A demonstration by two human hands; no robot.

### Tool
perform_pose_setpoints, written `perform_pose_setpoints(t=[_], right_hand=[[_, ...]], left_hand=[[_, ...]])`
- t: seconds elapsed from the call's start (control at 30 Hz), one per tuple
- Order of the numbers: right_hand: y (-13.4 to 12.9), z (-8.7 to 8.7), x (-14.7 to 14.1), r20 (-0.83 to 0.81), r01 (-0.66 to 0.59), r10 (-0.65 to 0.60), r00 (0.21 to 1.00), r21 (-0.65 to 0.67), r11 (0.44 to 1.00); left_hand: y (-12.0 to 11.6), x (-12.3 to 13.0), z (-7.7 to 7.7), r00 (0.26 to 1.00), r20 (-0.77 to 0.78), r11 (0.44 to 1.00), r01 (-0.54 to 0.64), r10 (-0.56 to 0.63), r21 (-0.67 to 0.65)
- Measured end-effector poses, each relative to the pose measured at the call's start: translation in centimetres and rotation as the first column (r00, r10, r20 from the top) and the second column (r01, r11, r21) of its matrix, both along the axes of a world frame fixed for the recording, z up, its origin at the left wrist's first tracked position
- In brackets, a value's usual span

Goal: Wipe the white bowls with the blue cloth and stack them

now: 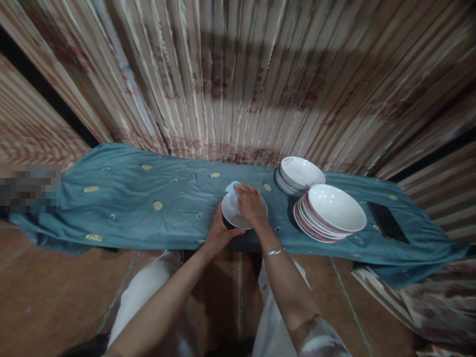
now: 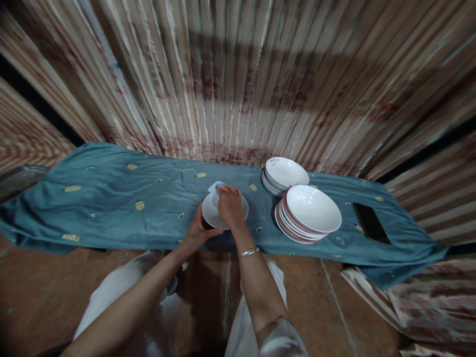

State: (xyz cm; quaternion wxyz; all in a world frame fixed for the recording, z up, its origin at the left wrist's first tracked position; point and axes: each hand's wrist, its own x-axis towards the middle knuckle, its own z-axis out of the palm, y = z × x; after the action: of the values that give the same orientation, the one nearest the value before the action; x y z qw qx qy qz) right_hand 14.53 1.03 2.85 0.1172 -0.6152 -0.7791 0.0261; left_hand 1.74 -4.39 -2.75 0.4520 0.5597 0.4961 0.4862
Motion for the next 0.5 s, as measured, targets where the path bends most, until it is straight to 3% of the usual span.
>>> perform_pose_setpoints(t=[0.23,0.5], right_hand=[[-0.2,0.2,1.8,0.081,0.139,-0.137,0.987,-0.017,0.99],[-1.3,0.5,4.0,0.141,0.198,-0.19,0.972,-0.048,0.979]], left_hand=[[-0.1,0.0,0.2,0.999,-0.023,0.999,-0.023,0.022,-0.035],[0.3,-0.1,-0.1,0.999,-0.04,1.0,0.011,-0.01,0.013]])
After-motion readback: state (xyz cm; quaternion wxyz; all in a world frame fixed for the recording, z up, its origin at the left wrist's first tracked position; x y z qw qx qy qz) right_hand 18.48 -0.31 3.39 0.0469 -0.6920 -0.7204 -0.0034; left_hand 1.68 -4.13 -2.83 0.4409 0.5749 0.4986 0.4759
